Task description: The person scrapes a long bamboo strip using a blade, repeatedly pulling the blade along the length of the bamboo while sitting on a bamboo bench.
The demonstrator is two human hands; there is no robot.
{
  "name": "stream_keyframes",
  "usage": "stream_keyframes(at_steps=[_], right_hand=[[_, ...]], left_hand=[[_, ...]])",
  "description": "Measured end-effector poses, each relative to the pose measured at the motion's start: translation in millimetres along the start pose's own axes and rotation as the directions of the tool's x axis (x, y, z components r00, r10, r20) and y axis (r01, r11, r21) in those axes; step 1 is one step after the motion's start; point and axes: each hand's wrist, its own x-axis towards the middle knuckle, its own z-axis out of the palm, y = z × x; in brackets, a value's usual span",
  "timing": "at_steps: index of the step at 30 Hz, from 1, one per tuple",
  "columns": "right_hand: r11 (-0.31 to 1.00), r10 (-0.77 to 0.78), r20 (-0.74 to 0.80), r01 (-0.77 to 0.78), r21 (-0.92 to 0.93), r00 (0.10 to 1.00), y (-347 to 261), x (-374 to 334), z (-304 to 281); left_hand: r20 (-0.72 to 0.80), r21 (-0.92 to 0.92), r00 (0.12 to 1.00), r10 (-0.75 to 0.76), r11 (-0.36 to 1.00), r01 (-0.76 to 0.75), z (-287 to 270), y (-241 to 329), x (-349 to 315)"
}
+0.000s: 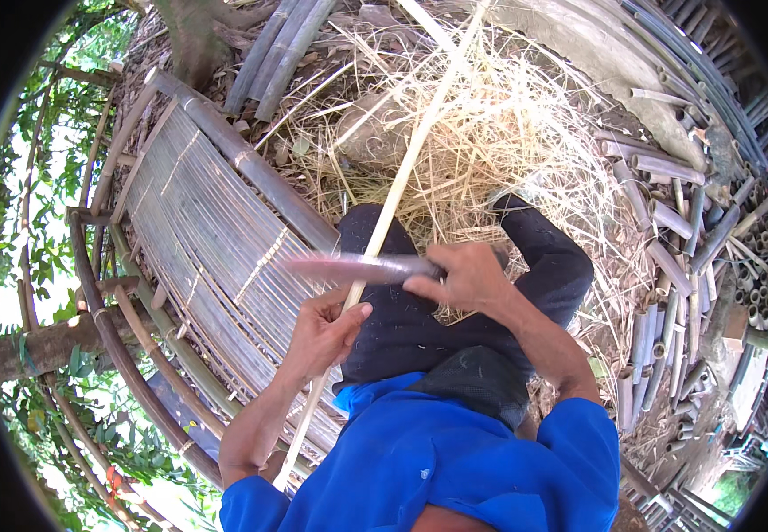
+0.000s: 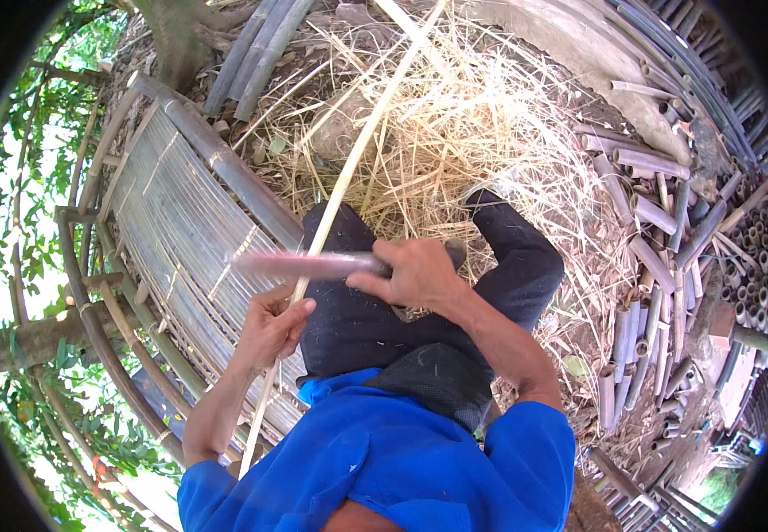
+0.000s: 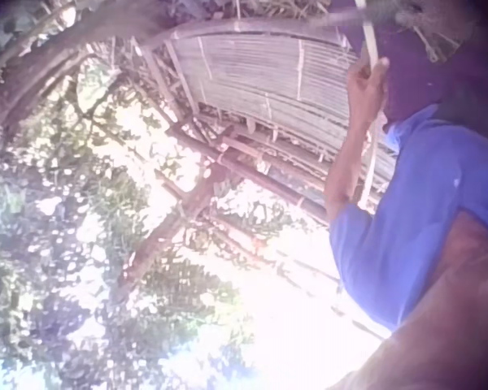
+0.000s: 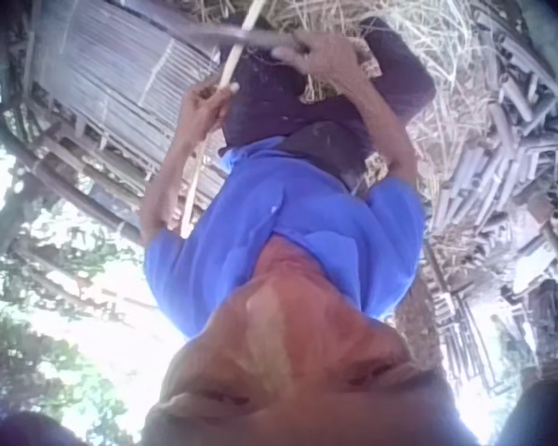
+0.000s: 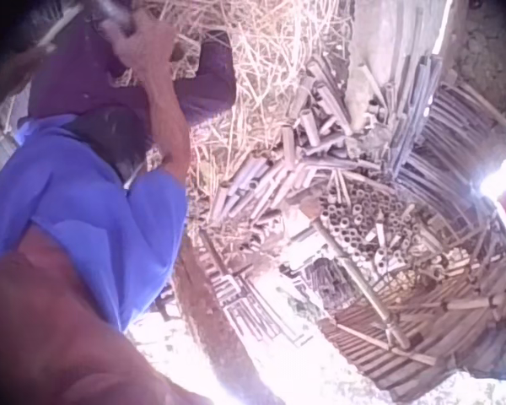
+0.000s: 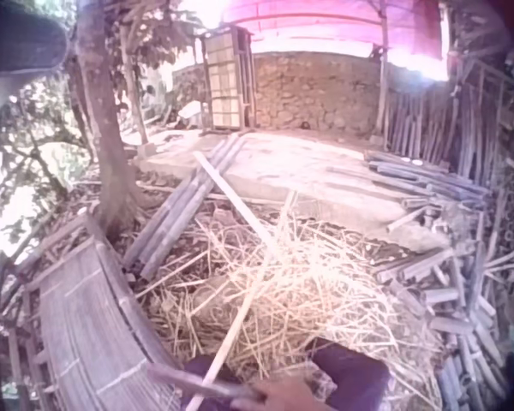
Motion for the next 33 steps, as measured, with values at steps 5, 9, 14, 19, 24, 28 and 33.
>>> stream_keyframes(at_steps=[5, 9, 14, 19, 24, 28, 33], right_hand=[[0.861, 0.497, -0.114, -0.472, 0.191, 0.86, 50, 19, -20], [0.953, 0.302, -0.052, -0.301, 0.02, 0.952, 25, 15, -19], [0.773, 0.631, -0.036, -0.625, 0.108, 0.775, 80, 53, -60], [0.754, 0.654, -0.312, -0.627, 0.195, 0.689, 113, 52, -80], [0.976, 0.217, -0.001, -0.217, -0.028, 0.976, -6, 10, -8], [0.999, 0.042, 0.189, -0.037, -0.03, 0.981, -31, -11, 22], [0.877, 0.456, 0.003, -0.45, 0.167, 0.89, 46, 27, -15]], left_hand=[[-0.004, -0.05, 1.0, 0.01, 0.999, -0.01, 8, 1, -20], [-0.03, -0.041, 0.999, -0.032, 0.999, 0.031, 2, -10, -24], [-0.066, 0.096, 0.997, -0.031, 0.995, 0.038, -13, -25, -54], [-0.057, 0.052, 0.993, -0.107, 0.993, 0.11, -30, -31, -67], [-0.128, 0.249, 0.992, 0.022, 0.968, 0.01, -26, -30, -20], [-0.125, 0.404, 0.981, 0.151, 0.91, -0.088, -18, -19, -4], [-0.123, 0.385, 0.966, 0.225, 0.908, -0.163, -12, -22, -25]])
